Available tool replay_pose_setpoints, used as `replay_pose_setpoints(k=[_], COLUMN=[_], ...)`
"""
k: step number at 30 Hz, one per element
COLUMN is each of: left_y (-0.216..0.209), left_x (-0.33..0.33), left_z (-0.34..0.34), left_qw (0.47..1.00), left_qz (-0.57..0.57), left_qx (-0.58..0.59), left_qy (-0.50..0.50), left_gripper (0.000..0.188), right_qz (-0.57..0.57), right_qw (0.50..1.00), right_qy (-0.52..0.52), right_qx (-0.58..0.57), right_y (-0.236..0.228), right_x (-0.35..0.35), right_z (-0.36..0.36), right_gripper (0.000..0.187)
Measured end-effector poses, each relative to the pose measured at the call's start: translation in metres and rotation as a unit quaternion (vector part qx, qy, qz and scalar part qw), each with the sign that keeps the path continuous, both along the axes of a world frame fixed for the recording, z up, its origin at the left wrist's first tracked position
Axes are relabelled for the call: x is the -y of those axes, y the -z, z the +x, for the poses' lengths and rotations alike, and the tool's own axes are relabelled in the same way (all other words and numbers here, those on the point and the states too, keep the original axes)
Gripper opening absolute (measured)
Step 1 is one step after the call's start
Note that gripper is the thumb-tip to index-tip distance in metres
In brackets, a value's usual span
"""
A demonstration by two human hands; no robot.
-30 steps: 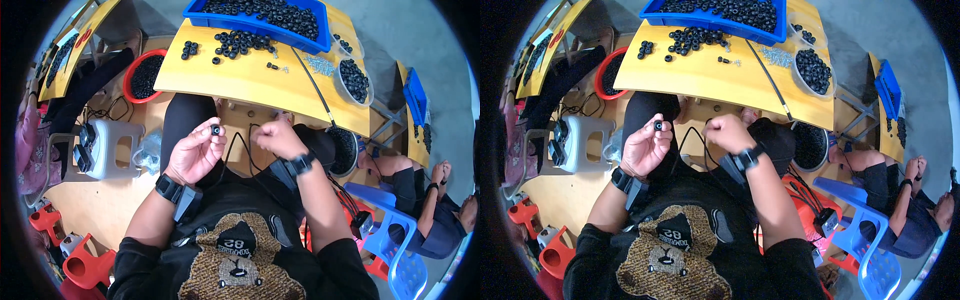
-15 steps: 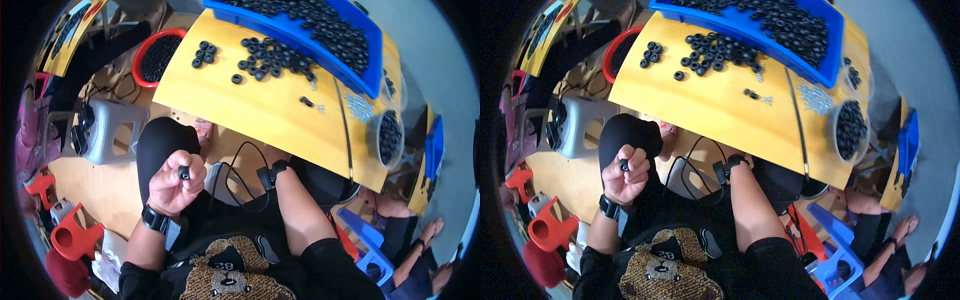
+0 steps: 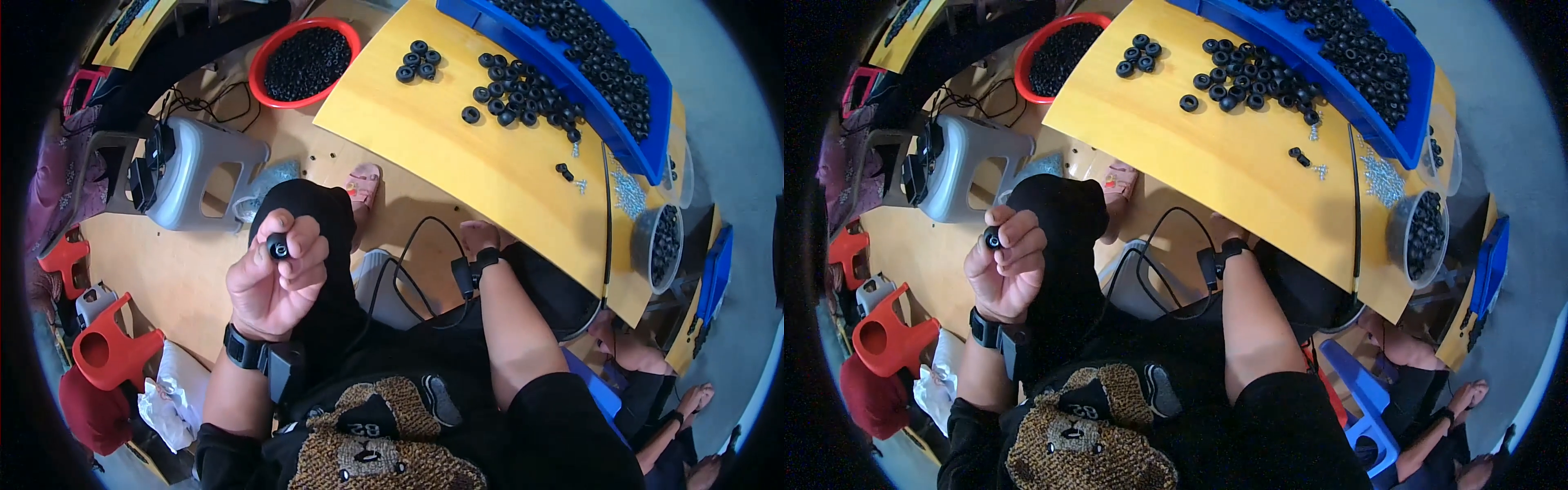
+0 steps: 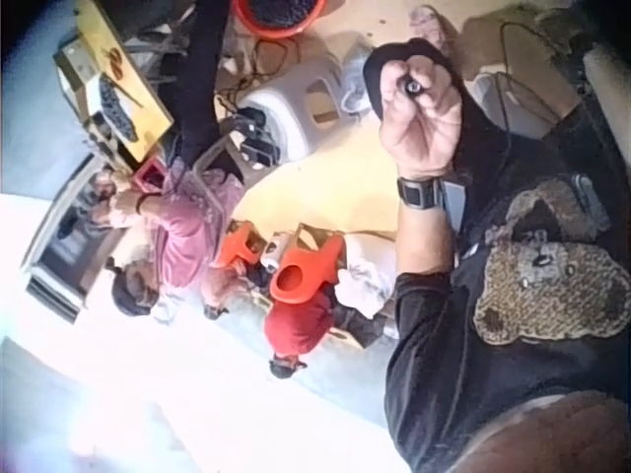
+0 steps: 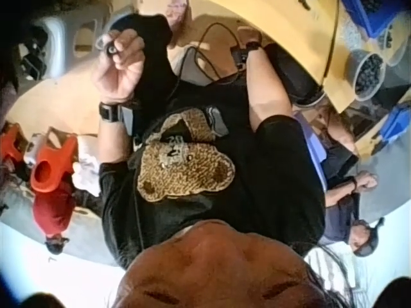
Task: The person picks up a black rubber grommet and a small metal pin, inserts the pin into the grommet, and then uses a long metal rod to push the pin further in.
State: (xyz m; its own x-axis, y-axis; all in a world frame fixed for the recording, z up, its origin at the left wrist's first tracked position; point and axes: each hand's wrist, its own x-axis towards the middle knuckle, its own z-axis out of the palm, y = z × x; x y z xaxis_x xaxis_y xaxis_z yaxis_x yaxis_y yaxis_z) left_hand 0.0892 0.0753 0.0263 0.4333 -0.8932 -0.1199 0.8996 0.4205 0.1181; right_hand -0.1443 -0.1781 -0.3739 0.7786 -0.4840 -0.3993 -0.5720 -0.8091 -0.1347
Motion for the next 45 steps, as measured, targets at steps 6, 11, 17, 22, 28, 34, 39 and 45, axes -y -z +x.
replay_pose_setpoints(k=[6, 11, 17, 22, 28, 34, 39, 45], left_y=[-0.002, 0.000, 0.020, 0.044, 0.046, 0.054, 0.044, 0.061], left_x=[-0.009, 0.003, 0.017, 0.042, 0.082, 0.082, 0.075, 0.009], left_z=[-0.012, -0.004, 0.027, 0.056, 0.082, 0.086, 0.081, 0.094], left_qw=[0.998, 0.996, 0.997, 0.998, 0.994, 0.996, 0.998, 0.996], left_qz=[-0.046, -0.031, 0.001, 0.002, -0.049, -0.052, -0.016, -0.047], left_qx=[-0.023, -0.043, -0.071, -0.062, -0.060, -0.041, -0.046, -0.070], left_qy=[0.035, 0.077, 0.021, 0.028, 0.073, 0.061, 0.039, -0.002], left_gripper=[0.026, 0.022, 0.024, 0.023, 0.013, 0.003, 0.005, 0.007], right_qz=[0.230, 0.136, 0.312, 0.162, -0.006, -0.163, -0.301, -0.491], right_qw=[0.883, 0.947, 0.755, 0.789, 0.821, 0.841, 0.830, 0.781], right_qy=[0.401, 0.289, 0.574, 0.591, 0.560, 0.486, 0.425, 0.321], right_qx=[0.076, -0.019, 0.055, -0.032, -0.111, -0.172, -0.201, -0.212], right_y=[-0.070, -0.063, -0.101, -0.090, -0.101, -0.170, -0.287, -0.506], right_x=[0.001, 0.018, -0.001, 0.009, 0.043, 0.083, 0.127, 0.199], right_z=[-0.014, -0.045, -0.015, -0.051, -0.131, -0.265, -0.411, -0.553], right_gripper=[0.024, 0.026, 0.008, 0.011, 0.016, 0.020, 0.024, 0.028])
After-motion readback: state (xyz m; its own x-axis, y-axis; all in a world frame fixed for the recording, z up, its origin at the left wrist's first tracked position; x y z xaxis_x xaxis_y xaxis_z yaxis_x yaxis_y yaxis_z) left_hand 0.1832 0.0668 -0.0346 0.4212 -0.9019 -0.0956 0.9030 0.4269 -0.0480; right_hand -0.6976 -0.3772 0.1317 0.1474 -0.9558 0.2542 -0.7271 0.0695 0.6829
